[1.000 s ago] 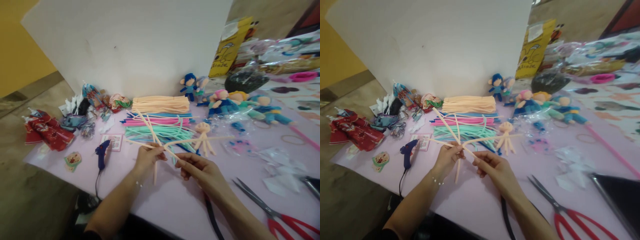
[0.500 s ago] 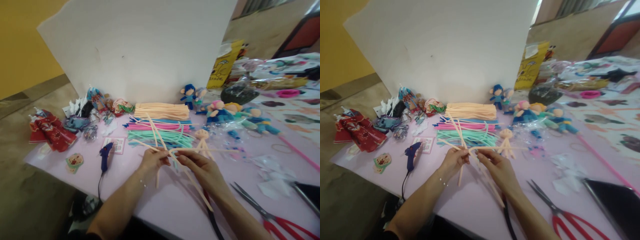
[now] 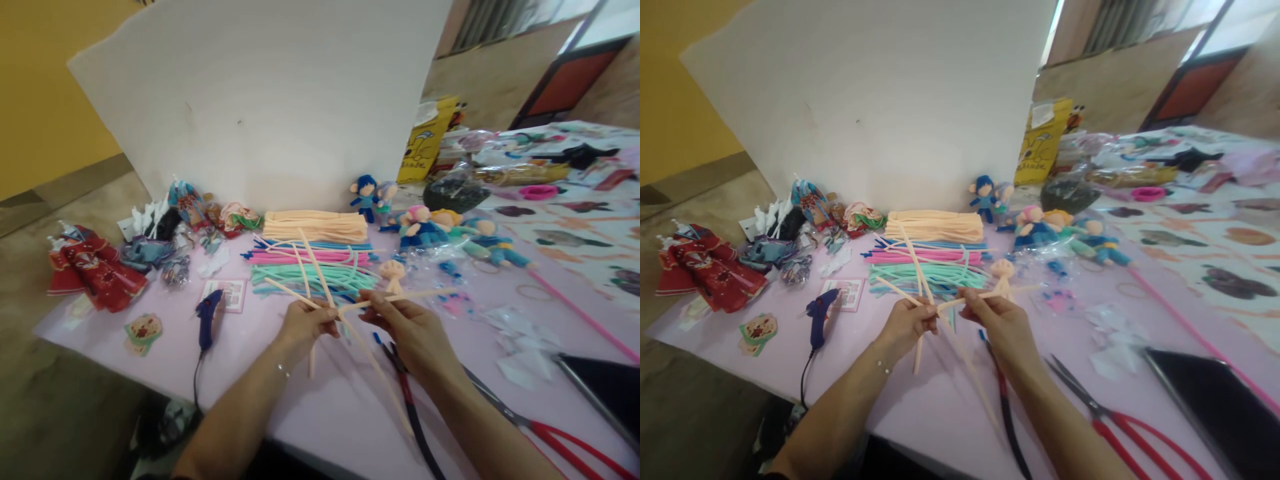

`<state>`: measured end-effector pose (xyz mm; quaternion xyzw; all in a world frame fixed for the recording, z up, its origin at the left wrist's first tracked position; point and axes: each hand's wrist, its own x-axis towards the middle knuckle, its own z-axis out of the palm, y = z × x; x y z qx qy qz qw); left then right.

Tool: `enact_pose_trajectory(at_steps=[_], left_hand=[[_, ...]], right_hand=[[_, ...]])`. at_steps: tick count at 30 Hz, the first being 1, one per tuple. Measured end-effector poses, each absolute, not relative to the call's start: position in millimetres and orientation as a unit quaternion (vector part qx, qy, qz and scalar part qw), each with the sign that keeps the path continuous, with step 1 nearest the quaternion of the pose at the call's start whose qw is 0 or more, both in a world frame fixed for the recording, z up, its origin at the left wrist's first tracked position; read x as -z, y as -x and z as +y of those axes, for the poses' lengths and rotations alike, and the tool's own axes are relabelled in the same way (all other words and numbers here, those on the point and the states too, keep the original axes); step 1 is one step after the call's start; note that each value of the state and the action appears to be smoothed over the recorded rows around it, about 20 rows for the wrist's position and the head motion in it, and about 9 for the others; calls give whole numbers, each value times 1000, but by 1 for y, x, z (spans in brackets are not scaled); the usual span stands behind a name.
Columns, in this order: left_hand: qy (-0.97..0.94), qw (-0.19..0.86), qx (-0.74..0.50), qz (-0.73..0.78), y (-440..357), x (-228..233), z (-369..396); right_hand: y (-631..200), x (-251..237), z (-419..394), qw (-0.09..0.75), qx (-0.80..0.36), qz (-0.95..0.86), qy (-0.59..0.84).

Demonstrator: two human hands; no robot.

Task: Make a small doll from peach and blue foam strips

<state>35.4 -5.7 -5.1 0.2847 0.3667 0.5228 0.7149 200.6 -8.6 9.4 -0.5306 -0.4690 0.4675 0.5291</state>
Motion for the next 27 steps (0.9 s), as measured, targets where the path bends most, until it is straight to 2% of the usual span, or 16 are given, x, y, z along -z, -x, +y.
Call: enact_pose_trajectory(at_steps=[6, 11, 15, 18, 21, 24, 27], left_hand=[[-264, 729, -517, 363, -35, 4, -5], [-179, 697, -596, 357, -12, -7, 9], [-100, 668, -654, 340, 10, -16, 20], [-69, 668, -664, 328, 15, -20, 21], [-57, 673, -660, 328, 10, -21, 19], [-58, 676, -653, 336, 5, -22, 18], [-62, 673, -652, 343, 3, -22, 18]], right_hand=[[-206, -22, 7, 515, -475, -496, 513], [-203, -35, 23, 460, -472, -556, 507], [-195, -30, 36, 352, -443, -625, 538], [-175, -18, 43, 249, -382, -678, 576], [-149, -3, 45, 184, -325, -703, 605], [-131, 8, 48, 166, -294, -702, 627], [-134, 11, 52, 182, -293, -695, 631]])
